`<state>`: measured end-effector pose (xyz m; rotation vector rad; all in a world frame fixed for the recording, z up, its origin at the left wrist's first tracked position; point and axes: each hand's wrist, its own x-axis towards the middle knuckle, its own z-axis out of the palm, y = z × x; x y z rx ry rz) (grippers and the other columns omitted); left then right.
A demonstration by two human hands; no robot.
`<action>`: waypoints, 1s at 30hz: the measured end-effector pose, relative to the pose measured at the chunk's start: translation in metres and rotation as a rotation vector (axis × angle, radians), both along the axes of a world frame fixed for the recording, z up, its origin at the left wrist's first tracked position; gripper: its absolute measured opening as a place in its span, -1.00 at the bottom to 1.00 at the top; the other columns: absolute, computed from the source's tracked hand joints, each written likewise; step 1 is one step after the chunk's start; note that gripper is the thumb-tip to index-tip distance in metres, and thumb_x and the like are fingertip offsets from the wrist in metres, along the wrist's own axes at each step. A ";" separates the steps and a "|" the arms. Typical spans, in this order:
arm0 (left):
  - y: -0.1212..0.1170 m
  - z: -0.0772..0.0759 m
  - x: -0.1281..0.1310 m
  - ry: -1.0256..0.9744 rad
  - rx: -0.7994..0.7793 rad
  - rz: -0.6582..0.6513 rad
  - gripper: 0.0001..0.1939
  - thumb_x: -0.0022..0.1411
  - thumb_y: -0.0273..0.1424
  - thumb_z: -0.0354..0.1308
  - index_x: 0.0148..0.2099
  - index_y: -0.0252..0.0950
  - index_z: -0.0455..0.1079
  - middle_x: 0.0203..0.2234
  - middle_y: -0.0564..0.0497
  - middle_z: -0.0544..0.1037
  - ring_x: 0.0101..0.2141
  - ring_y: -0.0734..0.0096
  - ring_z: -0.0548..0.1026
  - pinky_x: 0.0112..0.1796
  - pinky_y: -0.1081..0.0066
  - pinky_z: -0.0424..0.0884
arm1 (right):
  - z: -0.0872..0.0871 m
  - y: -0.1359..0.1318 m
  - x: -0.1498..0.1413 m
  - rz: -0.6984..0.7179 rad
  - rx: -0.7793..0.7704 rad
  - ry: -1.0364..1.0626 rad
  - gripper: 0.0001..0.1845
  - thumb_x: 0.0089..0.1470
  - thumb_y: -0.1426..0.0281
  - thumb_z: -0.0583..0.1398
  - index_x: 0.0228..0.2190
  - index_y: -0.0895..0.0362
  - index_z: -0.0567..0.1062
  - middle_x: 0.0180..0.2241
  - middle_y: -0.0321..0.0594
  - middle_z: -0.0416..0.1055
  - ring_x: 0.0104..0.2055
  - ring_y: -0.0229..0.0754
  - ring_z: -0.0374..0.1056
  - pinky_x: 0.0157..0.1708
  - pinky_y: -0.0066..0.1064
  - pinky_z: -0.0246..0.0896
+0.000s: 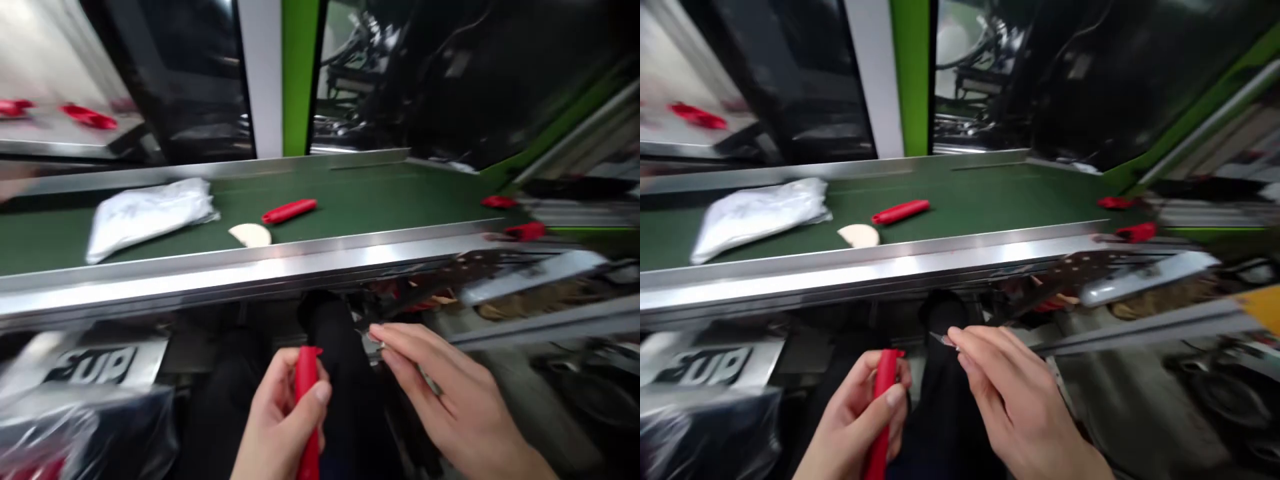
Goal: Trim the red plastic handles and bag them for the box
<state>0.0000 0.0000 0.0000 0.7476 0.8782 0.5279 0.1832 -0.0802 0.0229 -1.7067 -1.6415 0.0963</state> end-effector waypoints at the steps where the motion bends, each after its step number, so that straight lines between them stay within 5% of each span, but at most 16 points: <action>1: 0.000 0.004 0.000 -0.001 -0.001 0.013 -0.67 0.12 -0.18 0.31 -0.20 -0.25 0.31 -0.59 0.16 0.26 -0.63 0.63 0.12 -0.61 0.59 0.12 | 0.001 0.006 -0.005 0.061 0.024 -0.036 -0.61 0.22 0.55 0.12 0.06 0.04 0.41 -0.05 -0.25 0.46 -0.02 -0.32 0.39 0.02 -0.54 0.30; 10: -0.007 0.016 -0.015 -0.097 -0.113 0.040 -0.69 0.33 -0.19 -0.06 -0.23 -0.30 0.36 -0.61 0.06 0.30 -0.61 0.52 0.18 -0.60 0.55 0.15 | 0.004 0.023 -0.032 0.245 0.106 -0.204 -0.59 0.15 0.66 0.12 0.03 0.22 0.41 -0.10 -0.14 0.48 -0.05 -0.22 0.38 0.02 -0.35 0.32; 22: -0.005 0.021 -0.021 -0.089 -0.116 0.047 -0.72 0.34 -0.19 -0.06 -0.24 -0.29 0.31 -0.65 0.07 0.31 -0.63 0.54 0.20 -0.59 0.58 0.15 | 0.014 0.030 -0.043 0.248 0.188 -0.247 -0.65 0.07 0.71 0.16 -0.10 0.25 0.49 -0.19 -0.14 0.55 -0.16 -0.17 0.45 -0.13 -0.31 0.38; 30: -0.005 0.022 -0.023 -0.095 -0.096 0.029 -0.70 0.35 -0.20 -0.08 -0.23 -0.30 0.34 -0.62 0.06 0.30 -0.61 0.54 0.20 -0.58 0.57 0.16 | 0.013 0.026 -0.042 0.232 0.186 -0.242 -0.62 0.04 0.75 0.18 -0.08 0.32 0.49 -0.14 -0.09 0.51 -0.11 -0.18 0.39 -0.02 -0.28 0.30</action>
